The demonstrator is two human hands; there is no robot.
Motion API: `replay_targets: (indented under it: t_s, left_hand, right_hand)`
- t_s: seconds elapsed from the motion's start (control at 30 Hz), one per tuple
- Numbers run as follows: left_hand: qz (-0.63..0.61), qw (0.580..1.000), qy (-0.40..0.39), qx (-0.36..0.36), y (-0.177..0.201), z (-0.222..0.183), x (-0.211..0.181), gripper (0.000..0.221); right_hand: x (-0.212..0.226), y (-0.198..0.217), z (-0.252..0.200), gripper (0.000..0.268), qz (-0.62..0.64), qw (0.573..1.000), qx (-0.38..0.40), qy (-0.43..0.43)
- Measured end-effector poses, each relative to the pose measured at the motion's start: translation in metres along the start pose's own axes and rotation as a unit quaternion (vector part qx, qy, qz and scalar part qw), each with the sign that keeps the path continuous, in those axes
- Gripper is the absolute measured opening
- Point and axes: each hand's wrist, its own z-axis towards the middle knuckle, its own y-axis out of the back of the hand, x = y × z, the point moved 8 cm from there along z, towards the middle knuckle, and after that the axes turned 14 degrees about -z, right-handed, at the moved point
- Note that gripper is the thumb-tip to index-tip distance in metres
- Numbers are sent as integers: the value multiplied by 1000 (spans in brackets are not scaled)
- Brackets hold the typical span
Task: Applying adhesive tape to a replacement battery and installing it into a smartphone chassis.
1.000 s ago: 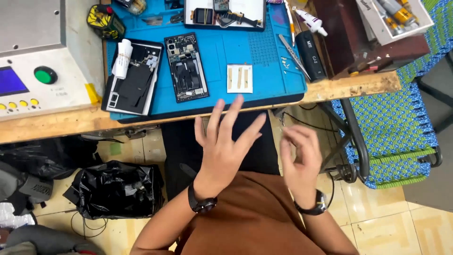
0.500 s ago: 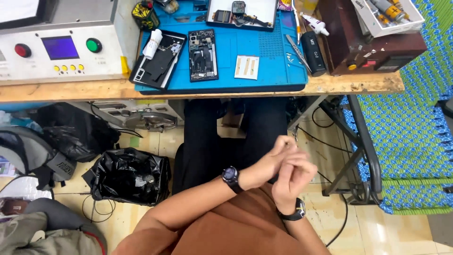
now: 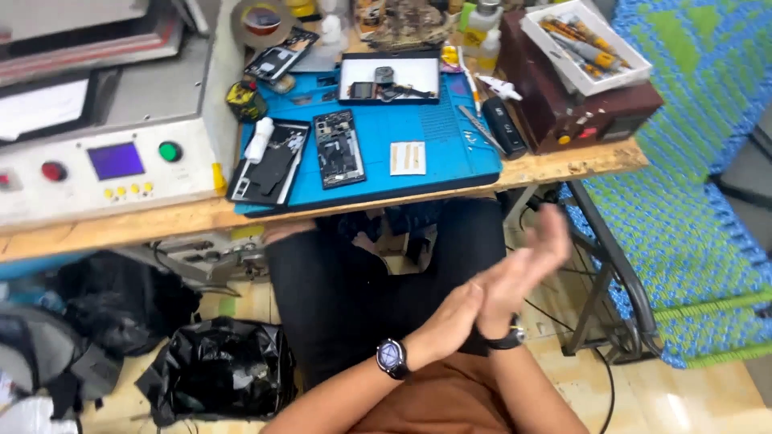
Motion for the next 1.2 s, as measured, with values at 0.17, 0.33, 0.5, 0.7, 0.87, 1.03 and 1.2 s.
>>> replay_targets:
  t_s: [0.17, 0.33, 0.5, 0.7, 0.87, 1.03, 1.2]
  left_hand:
    - [-129, 988, 64, -56, 73, 19, 6, 84]
    - [417, 863, 283, -31, 179, 49, 71, 78]
    - [620, 685, 360, -128, 255, 28, 116, 76]
    - [631, 620, 458, 85, 194, -37, 163, 93]
    - [549, 723, 407, 103, 180, -34, 164, 91]
    - [510, 852, 29, 111, 125, -9, -30, 37]
    - [606, 784, -131, 20, 135, 22, -125, 30]
  right_hand:
    - [8, -58, -20, 41, 8, 986, 161, 31]
    - [-3, -112, 58, 23, -313, 924, 161, 153]
    - [-59, -180, 78, 15, -500, 785, 289, 225]
    - [-87, -200, 68, 12, -560, 732, 274, 274]
    - [-92, -197, 76, 17, -548, 739, 320, 228]
    - [-28, -157, 84, 17, -342, 866, 304, 201]
    - [-35, -105, 52, 18, 154, 937, 292, -113]
